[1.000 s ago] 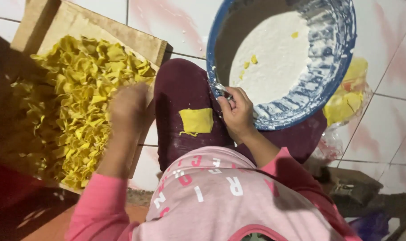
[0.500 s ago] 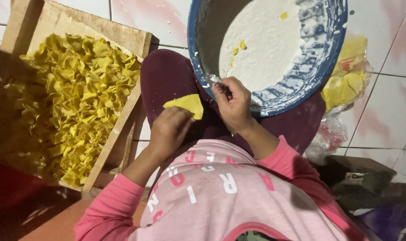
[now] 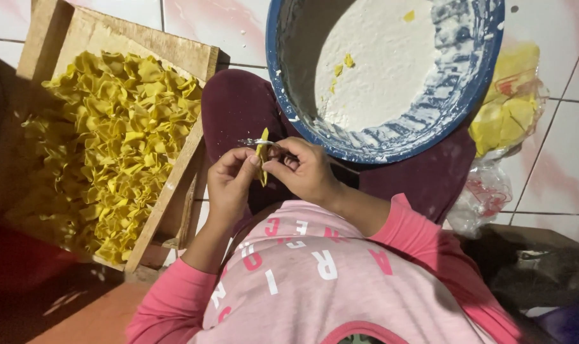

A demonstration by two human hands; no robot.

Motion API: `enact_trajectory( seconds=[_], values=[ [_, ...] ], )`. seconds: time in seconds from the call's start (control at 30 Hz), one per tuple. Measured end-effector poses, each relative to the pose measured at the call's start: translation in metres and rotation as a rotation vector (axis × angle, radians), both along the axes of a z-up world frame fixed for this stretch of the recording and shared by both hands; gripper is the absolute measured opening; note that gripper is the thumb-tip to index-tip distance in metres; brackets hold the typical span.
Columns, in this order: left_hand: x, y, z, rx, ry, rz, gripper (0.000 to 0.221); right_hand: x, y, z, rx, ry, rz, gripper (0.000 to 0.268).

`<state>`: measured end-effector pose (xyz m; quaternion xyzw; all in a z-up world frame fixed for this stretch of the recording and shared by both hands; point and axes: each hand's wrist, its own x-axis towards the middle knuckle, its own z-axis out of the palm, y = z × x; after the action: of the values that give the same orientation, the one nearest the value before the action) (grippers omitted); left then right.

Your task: The person is manually folding dumplings by scooping filling onto yellow wrappers and folding them into shape.

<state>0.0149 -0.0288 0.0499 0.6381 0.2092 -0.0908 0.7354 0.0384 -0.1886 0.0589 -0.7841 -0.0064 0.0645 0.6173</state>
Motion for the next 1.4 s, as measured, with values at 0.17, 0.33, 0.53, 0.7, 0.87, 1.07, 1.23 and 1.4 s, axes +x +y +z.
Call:
enact_trajectory(
  seconds=[0.17,0.33,0.53,0.7,0.87,1.07,1.23,1.4],
  values=[
    [-0.006,-0.003,0.004,0.068,-0.040,0.016,0.008,-0.004,0.001,0.003,-0.074,-0.017,-0.005,0.011],
    [-0.013,-0.001,0.005,0.082,-0.109,0.017,0.007,-0.006,0.001,0.007,-0.081,0.056,-0.008,0.006],
    [-0.024,0.002,0.010,0.091,-0.192,0.000,0.010,-0.013,0.003,0.007,0.045,-0.019,0.022,0.007],
    [-0.024,0.008,0.008,0.177,-0.174,-0.026,0.008,-0.014,0.004,0.015,-0.030,-0.117,0.036,0.004],
    [-0.024,0.000,0.013,0.060,-0.126,0.052,0.009,-0.013,0.002,0.018,-0.071,-0.119,0.030,0.005],
    [-0.022,-0.004,0.025,0.207,-0.294,0.022,0.005,-0.013,-0.001,0.021,-0.120,-0.161,0.033,0.008],
    [-0.026,-0.008,0.025,0.378,-0.444,-0.030,0.008,-0.016,-0.002,0.020,-0.138,-0.155,0.028,0.007],
    [-0.029,-0.009,0.022,0.442,-0.474,-0.060,0.007,-0.015,0.002,0.018,-0.276,-0.199,-0.017,0.012]
  ],
)
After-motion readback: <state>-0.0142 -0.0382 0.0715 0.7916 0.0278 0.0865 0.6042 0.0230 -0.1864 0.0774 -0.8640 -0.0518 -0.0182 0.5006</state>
